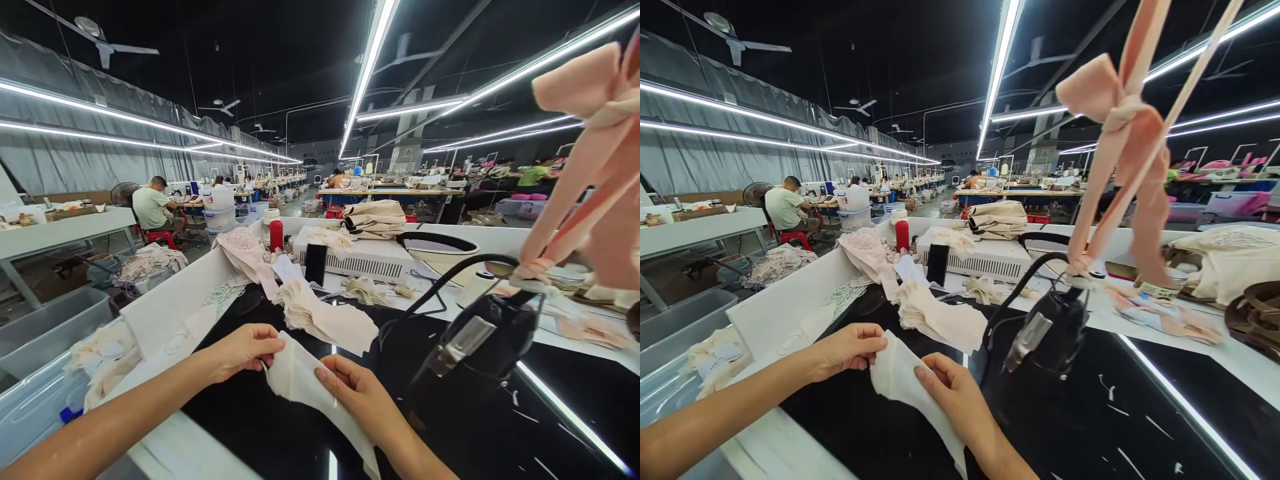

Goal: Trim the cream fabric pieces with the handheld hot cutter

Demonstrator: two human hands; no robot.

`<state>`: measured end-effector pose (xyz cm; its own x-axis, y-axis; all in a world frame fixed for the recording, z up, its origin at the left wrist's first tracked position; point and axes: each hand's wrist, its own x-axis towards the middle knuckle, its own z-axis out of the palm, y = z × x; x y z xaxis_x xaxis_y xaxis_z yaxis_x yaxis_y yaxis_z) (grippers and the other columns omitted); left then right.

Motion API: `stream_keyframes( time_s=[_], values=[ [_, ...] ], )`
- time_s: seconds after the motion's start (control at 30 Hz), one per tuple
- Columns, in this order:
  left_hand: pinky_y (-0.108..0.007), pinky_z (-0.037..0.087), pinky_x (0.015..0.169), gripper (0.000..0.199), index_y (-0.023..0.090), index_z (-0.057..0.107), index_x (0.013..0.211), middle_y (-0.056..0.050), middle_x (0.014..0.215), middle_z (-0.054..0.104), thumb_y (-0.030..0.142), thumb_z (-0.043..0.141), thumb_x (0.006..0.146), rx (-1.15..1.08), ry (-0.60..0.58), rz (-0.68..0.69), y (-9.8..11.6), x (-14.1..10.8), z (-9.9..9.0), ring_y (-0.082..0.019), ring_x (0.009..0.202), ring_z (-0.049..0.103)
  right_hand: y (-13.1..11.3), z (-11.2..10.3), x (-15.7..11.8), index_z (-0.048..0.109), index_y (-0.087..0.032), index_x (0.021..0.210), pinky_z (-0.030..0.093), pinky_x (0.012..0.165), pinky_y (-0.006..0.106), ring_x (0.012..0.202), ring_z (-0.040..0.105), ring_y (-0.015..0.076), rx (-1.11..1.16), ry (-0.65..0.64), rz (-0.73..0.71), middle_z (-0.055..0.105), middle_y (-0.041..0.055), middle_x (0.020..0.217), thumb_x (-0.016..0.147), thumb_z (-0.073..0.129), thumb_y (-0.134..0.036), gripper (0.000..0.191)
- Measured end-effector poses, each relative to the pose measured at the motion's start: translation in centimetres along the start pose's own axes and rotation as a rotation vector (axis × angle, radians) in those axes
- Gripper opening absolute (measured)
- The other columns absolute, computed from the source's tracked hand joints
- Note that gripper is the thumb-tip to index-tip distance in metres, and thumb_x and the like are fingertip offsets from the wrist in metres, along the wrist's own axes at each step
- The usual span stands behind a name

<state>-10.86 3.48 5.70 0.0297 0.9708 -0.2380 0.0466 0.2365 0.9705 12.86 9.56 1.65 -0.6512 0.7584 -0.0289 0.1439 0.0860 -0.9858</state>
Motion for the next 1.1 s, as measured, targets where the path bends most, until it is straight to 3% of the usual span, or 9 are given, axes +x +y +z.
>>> stream_keyframes(
  time_s=[0.1,0.17,0.4,0.57,0.7,0.8,0.9,1.0,1.1],
  values=[
    [-0.023,0.043,0.068,0.056,0.017,0.061,0.082,0.003,0.074,0.061,0.065,0.085,0.066,0.077,0.047,0.123,-0.1,0.7,0.6,-0.011,0.071,0.054,0.2,-0.6,0.0,0.067,-0.02,0.086,0.037,0.055,0.024,0.06,0.048,0.0116,0.037,0.013,0.039,0.06,-0.0031,0.068,0.077,0.069,-0.075,0.056],
    [-0.024,0.044,0.068,0.056,0.018,0.058,0.082,0.004,0.071,0.059,0.069,0.079,0.071,0.12,0.069,0.189,-0.4,1.0,1.2,-0.011,0.07,0.053,0.3,-0.7,-0.1,0.067,-0.021,0.087,0.038,0.056,0.023,0.06,0.05,0.0117,0.048,0.021,0.059,0.061,-0.0032,0.067,0.078,0.069,-0.074,0.054],
    [-0.022,0.026,0.05,0.056,0.02,0.054,0.086,0.008,0.059,0.044,0.075,0.062,0.083,0.27,0.126,0.315,-1.1,1.7,1.9,-0.009,0.052,0.034,0.7,-0.9,0.1,0.068,-0.021,0.091,0.039,0.055,0.023,0.062,0.054,0.013,0.04,0.057,0.073,0.065,-0.0012,0.072,0.077,0.07,-0.074,0.055],
    [-0.022,0.026,0.045,0.053,0.021,0.052,0.079,0.009,0.051,0.042,0.073,0.063,0.083,0.366,0.128,0.353,0.4,2.9,0.8,-0.009,0.045,0.036,0.7,-2.5,1.3,0.072,-0.02,0.082,0.041,0.054,0.025,0.058,0.055,0.0144,-0.063,0.129,-0.009,0.064,-0.0014,0.064,0.076,0.072,-0.068,0.048],
    [-0.022,0.034,0.048,0.042,0.021,0.054,0.075,0.006,0.055,0.05,0.061,0.068,0.083,0.439,0.197,0.459,4.1,5.5,-0.4,-0.012,0.049,0.047,0.0,-4.9,3.6,0.076,-0.021,0.081,0.045,0.06,0.029,0.064,0.06,0.0192,-0.176,0.345,-0.159,0.069,0.0005,0.069,0.076,0.07,-0.067,0.046],
    [-0.023,0.043,0.057,0.029,0.02,0.059,0.079,0.003,0.065,0.059,0.048,0.068,0.085,0.486,0.265,0.578,7.4,8.1,-0.8,-0.014,0.061,0.057,-0.7,-6.6,5.7,0.078,-0.023,0.1,0.051,0.077,0.035,0.088,0.067,0.0272,-0.252,0.585,-0.302,0.078,0.0058,0.096,0.085,0.061,-0.065,0.048],
    [-0.026,0.049,0.07,0.017,0.02,0.064,0.09,-0.001,0.084,0.069,0.037,0.062,0.091,0.535,0.31,0.673,8.8,10.3,-0.7,-0.017,0.078,0.064,-1.0,-7.8,7.4,0.075,-0.024,0.115,0.048,0.097,0.044,0.111,0.064,0.0321,-0.367,0.763,-0.433,0.076,0.0096,0.119,0.095,0.051,-0.057,0.046],
    [-0.03,0.051,0.084,0.012,0.019,0.066,0.089,-0.002,0.092,0.07,0.03,0.062,0.093,0.625,0.295,0.703,7.4,11.3,-0.8,-0.018,0.091,0.065,-0.3,-8.3,8.1,0.078,-0.024,0.107,0.043,0.103,0.047,0.114,0.063,0.0319,-0.538,0.782,-0.513,0.077,0.0098,0.115,0.098,0.048,-0.043,0.037],
    [-0.037,0.052,0.088,0.015,0.016,0.067,0.089,-0.003,0.092,0.07,0.03,0.066,0.095,0.736,0.22,0.664,4.6,11.2,-1.2,-0.019,0.09,0.066,1.1,-8.4,7.8,0.081,-0.027,0.095,0.047,0.094,0.042,0.103,0.065,0.029,-0.722,0.687,-0.519,0.08,0.0072,0.105,0.094,0.051,-0.027,0.03]
  ],
)
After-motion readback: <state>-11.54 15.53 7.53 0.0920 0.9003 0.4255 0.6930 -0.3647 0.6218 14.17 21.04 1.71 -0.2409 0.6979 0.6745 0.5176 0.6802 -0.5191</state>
